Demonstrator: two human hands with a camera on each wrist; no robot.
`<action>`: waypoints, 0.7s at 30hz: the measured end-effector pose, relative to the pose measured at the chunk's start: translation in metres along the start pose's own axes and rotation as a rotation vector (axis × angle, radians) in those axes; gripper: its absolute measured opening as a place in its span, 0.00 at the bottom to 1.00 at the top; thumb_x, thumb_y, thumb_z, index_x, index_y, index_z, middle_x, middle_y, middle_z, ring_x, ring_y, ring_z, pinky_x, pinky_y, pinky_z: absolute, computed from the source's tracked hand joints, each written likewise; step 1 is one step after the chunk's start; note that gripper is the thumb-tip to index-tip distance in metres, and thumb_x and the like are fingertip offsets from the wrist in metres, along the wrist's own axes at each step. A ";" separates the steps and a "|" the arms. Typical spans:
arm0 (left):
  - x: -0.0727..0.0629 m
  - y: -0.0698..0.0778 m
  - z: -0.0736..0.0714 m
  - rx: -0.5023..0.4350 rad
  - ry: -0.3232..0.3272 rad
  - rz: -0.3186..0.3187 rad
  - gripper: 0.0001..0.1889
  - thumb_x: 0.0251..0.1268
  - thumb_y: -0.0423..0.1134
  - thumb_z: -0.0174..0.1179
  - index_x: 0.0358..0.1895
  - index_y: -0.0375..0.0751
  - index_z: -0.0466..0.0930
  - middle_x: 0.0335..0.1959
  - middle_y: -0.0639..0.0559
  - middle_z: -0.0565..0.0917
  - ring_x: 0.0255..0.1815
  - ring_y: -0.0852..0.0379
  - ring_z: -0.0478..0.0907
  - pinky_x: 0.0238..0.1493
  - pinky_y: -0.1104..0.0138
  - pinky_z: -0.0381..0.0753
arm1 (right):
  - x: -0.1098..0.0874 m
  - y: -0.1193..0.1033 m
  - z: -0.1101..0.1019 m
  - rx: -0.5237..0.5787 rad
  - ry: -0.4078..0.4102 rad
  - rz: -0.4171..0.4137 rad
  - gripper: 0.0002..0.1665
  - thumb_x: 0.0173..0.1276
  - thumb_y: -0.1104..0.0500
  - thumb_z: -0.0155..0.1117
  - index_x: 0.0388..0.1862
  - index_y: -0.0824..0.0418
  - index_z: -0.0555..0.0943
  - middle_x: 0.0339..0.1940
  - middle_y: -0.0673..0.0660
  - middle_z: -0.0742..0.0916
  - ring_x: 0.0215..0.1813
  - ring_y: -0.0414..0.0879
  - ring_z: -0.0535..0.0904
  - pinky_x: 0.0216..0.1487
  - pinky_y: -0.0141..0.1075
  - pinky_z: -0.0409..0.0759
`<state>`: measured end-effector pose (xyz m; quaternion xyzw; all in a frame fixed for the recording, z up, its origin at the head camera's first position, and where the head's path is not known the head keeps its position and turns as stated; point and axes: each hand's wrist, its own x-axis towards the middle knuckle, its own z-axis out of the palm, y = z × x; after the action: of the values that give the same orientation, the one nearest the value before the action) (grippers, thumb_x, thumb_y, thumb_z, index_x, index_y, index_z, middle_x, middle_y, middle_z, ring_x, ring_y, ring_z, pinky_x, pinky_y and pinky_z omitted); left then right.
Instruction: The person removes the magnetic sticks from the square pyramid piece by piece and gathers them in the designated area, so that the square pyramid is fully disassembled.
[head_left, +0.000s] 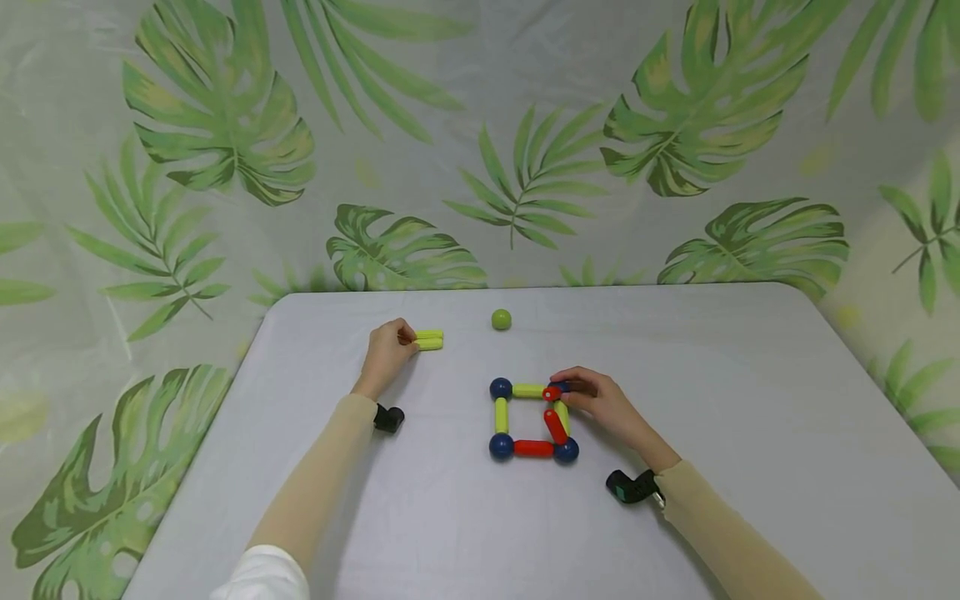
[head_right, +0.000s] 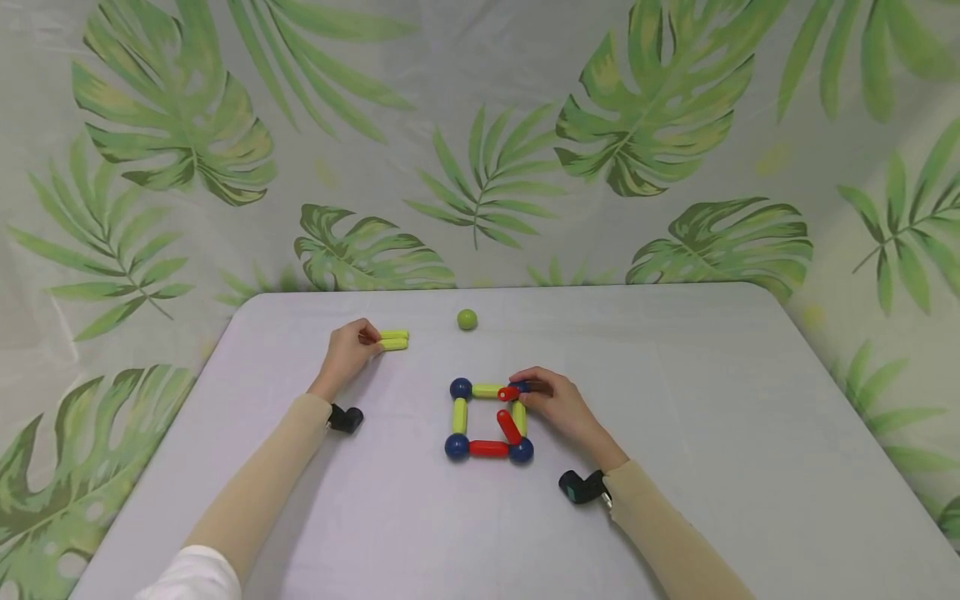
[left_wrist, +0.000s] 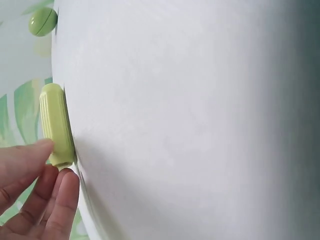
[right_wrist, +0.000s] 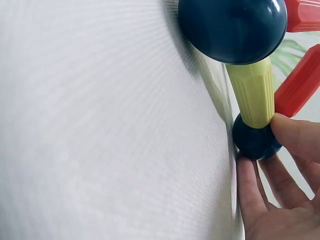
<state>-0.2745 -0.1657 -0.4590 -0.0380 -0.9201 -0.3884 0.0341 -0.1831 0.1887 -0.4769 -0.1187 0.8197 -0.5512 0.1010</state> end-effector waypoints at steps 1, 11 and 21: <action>0.000 0.000 -0.001 -0.002 0.004 0.007 0.07 0.57 0.26 0.65 0.37 0.32 0.78 0.37 0.40 0.81 0.41 0.47 0.77 0.44 0.58 0.77 | 0.000 0.000 0.000 0.001 0.000 0.001 0.18 0.70 0.66 0.58 0.58 0.66 0.76 0.56 0.64 0.79 0.56 0.59 0.75 0.58 0.52 0.73; -0.022 0.033 0.006 -0.235 -0.087 0.288 0.11 0.57 0.24 0.65 0.43 0.29 0.78 0.41 0.37 0.81 0.44 0.44 0.80 0.46 0.60 0.80 | -0.002 -0.004 -0.001 -0.015 0.001 -0.007 0.18 0.69 0.66 0.58 0.58 0.65 0.76 0.56 0.63 0.79 0.56 0.57 0.75 0.60 0.51 0.72; -0.063 0.083 0.057 -0.344 -0.353 0.431 0.12 0.59 0.26 0.64 0.46 0.28 0.78 0.43 0.37 0.82 0.43 0.49 0.80 0.46 0.68 0.80 | -0.008 -0.022 -0.001 -0.005 -0.022 -0.032 0.18 0.70 0.69 0.56 0.58 0.71 0.74 0.55 0.67 0.79 0.56 0.60 0.75 0.58 0.53 0.72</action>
<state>-0.2054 -0.0696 -0.4456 -0.3038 -0.8036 -0.5092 -0.0516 -0.1743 0.1840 -0.4555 -0.1380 0.8179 -0.5494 0.1008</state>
